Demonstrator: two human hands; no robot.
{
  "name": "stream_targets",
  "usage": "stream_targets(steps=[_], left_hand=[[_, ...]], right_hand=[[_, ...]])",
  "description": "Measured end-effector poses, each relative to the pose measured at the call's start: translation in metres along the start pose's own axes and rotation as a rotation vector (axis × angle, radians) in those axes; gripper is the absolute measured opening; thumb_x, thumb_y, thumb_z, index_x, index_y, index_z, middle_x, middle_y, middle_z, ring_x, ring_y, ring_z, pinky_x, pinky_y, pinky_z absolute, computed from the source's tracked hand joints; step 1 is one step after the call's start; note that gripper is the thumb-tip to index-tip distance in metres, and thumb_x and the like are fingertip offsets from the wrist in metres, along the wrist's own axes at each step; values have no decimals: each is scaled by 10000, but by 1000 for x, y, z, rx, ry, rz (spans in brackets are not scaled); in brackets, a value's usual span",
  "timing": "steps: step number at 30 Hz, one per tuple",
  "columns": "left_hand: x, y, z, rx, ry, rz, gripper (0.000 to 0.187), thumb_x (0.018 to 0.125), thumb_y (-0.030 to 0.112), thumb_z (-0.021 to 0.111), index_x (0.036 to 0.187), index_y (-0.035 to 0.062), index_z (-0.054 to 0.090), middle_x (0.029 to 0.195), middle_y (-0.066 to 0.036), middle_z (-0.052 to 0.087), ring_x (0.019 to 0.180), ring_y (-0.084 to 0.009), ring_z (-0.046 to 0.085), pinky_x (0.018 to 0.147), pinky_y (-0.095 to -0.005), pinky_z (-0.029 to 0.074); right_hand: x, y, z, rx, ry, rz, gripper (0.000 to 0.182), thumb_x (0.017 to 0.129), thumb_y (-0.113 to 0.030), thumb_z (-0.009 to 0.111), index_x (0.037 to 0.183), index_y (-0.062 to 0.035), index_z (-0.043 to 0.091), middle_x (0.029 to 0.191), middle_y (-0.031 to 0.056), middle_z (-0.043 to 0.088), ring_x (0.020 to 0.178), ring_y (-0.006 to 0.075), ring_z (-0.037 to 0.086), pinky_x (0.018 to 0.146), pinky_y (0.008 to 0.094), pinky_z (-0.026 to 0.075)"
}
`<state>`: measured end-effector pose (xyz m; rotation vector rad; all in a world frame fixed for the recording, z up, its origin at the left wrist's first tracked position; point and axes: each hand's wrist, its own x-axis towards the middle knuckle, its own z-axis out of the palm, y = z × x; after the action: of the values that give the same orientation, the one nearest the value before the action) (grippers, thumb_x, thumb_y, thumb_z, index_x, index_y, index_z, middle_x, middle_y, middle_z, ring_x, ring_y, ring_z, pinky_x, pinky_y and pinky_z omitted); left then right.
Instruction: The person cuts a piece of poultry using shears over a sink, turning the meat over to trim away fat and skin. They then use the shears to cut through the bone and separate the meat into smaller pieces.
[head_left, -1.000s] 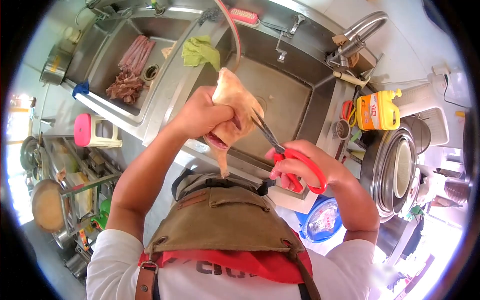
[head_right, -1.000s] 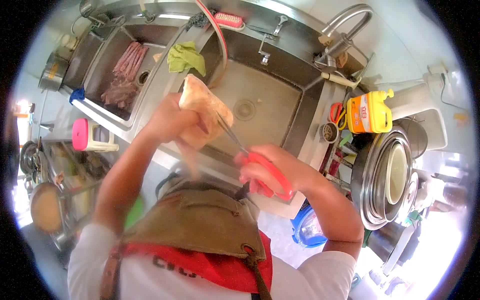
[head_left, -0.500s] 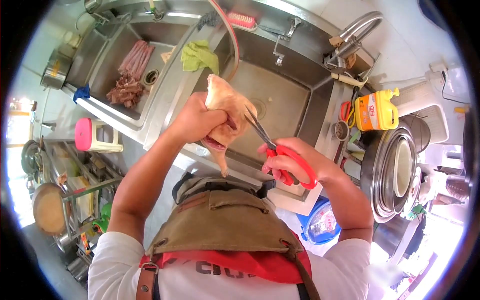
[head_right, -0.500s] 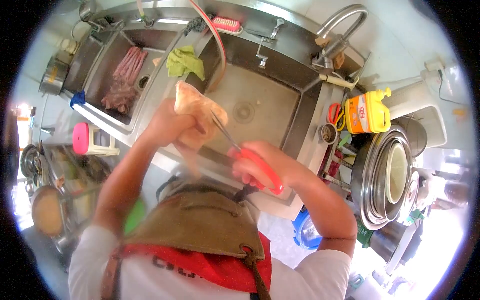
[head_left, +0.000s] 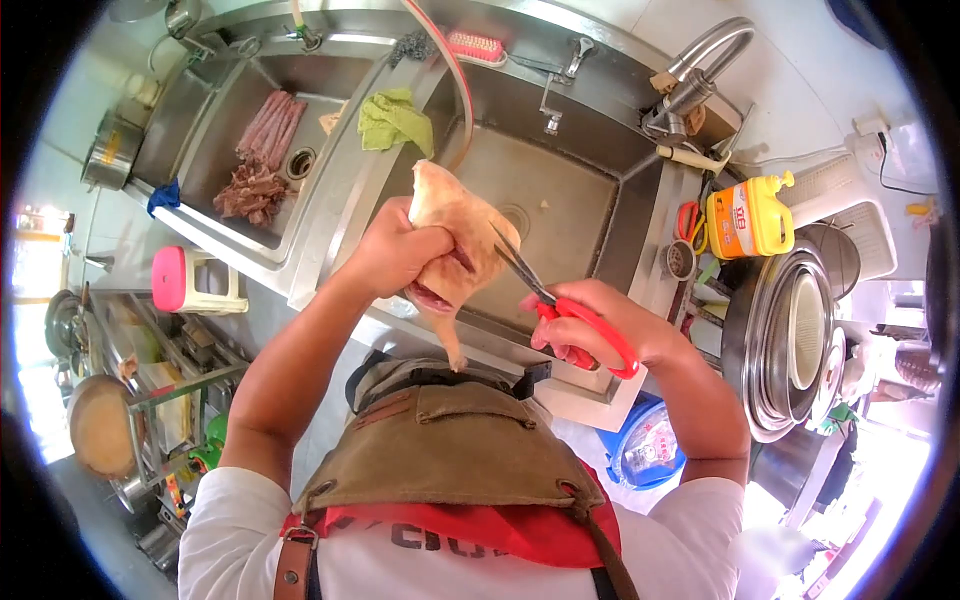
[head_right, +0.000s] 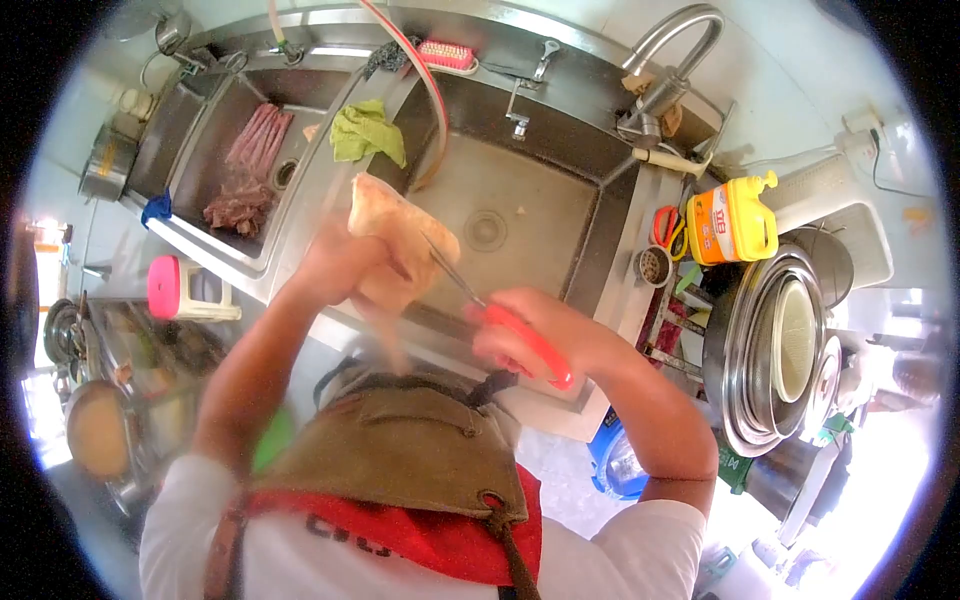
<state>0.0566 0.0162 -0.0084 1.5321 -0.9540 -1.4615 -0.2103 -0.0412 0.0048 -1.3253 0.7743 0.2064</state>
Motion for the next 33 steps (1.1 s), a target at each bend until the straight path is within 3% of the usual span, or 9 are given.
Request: stream_targets(steps=[5,10,13,17,27,33], left_hand=[[-4,8,2,16,-46,-104,189,790,32,556,917,-31,681,850,-66,681,761,-133,633,677,-283,517],[4,-5,1,-68,-104,-27,194,787,33,557,917,-29,686,846,-65,678,758,-133,628,679,-281,512],[7,-9,-4,-118,-168,-27,199,784,34,559,923,-24,689,847,-62,678,764,-130,627,685,-280,509],[12,-20,-4,-136,-161,17,253,754,38,563,959,-8,704,851,-88,712,791,-170,676,725,-302,541],[-2,-6,7,205,-62,79,196,816,109,564,911,-9,690,804,-52,677,752,-121,615,686,-298,506],[6,-9,4,155,-46,65,206,823,119,560,920,-15,684,812,-61,681,777,-131,626,712,-316,510]], right_hand=[[6,6,2,42,-12,-50,418,890,-136,616,1258,46,536,892,66,639,708,86,554,601,238,470],[6,0,1,27,15,-86,441,868,-109,609,1277,36,531,912,54,627,727,88,544,626,237,472],[15,19,-6,5,-37,-210,444,858,-93,598,1282,19,536,928,50,622,741,85,540,645,233,472],[14,30,-9,-180,43,-352,446,867,-114,618,1294,-11,542,937,39,612,751,81,529,668,226,471],[13,-3,-3,19,-17,-97,257,928,-162,595,1072,51,581,804,62,620,660,112,567,577,260,466],[14,-29,-2,71,13,-46,271,969,-247,583,949,23,600,772,72,622,644,122,584,572,256,470]])
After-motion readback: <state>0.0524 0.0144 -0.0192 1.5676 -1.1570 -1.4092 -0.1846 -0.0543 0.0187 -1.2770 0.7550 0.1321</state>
